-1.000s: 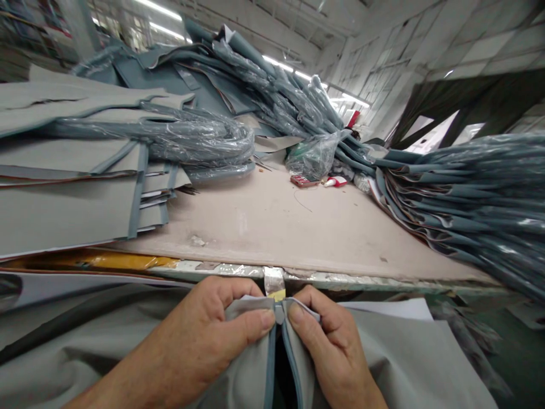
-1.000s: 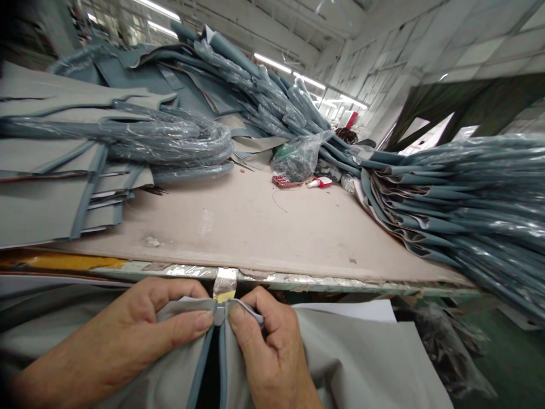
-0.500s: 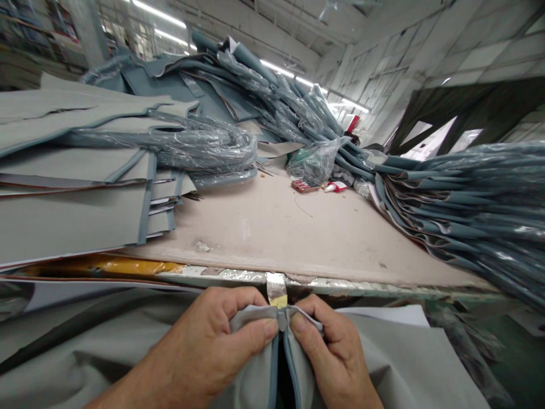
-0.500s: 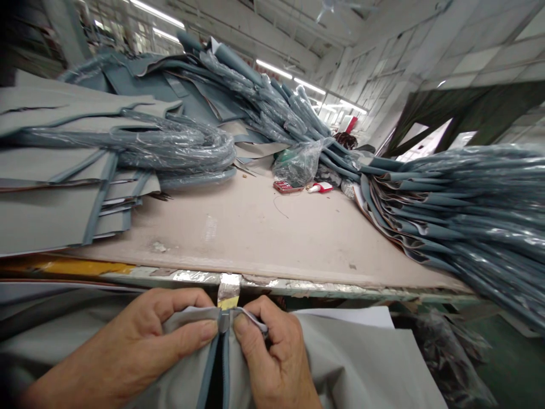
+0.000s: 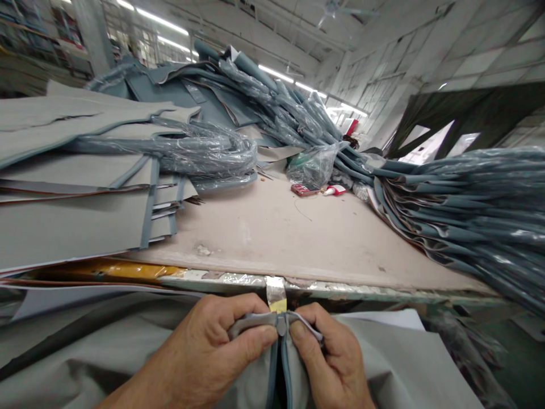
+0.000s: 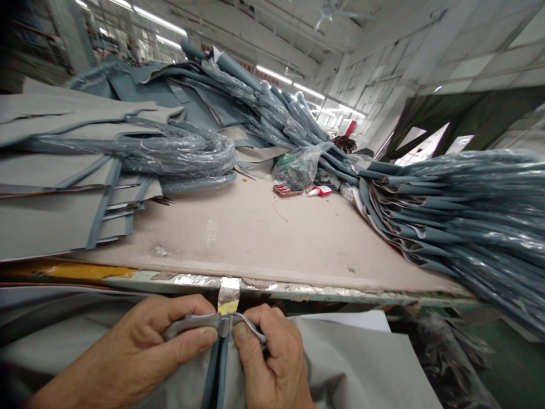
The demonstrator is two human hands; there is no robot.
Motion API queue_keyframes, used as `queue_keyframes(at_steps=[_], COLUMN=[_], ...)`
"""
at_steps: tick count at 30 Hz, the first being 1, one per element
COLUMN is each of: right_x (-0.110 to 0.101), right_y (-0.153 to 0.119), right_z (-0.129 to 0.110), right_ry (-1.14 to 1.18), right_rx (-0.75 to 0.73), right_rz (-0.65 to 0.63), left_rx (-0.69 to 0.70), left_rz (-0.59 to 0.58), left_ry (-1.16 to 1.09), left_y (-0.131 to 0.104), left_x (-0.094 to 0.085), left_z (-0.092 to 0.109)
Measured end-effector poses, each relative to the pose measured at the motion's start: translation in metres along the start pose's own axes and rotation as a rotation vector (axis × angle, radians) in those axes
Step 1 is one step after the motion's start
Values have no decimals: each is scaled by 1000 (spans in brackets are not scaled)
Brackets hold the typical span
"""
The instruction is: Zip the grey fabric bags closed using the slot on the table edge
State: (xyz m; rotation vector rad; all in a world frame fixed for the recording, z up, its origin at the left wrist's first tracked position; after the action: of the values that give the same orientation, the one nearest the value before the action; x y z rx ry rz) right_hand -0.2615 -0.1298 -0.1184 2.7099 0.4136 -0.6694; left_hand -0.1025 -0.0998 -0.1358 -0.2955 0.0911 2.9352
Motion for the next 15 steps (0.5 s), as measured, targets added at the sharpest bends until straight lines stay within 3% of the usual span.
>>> queue_keyframes(at_steps=[15], right_x=[1], right_y=[1], right_z=[-2], right_ry=[-3], right_rx=[18], right_rz=[-27], left_rx=[-32], left_rz=[-25], left_ry=[-51], left_y=[5], left_x=[-1], left_z=[1])
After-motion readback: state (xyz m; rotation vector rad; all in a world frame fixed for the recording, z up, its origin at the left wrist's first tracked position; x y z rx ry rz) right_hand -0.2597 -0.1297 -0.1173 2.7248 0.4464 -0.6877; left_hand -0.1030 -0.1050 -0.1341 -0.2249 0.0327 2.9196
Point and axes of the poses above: each hand's wrist, its own y-axis towards the middle knuckle, its own x-axis out of the palm, z = x × y, the point moved 7 cm from there along y, towards the middle knuckle, and after that the axes turned 9 degrees about x, right-handed, at the moved point
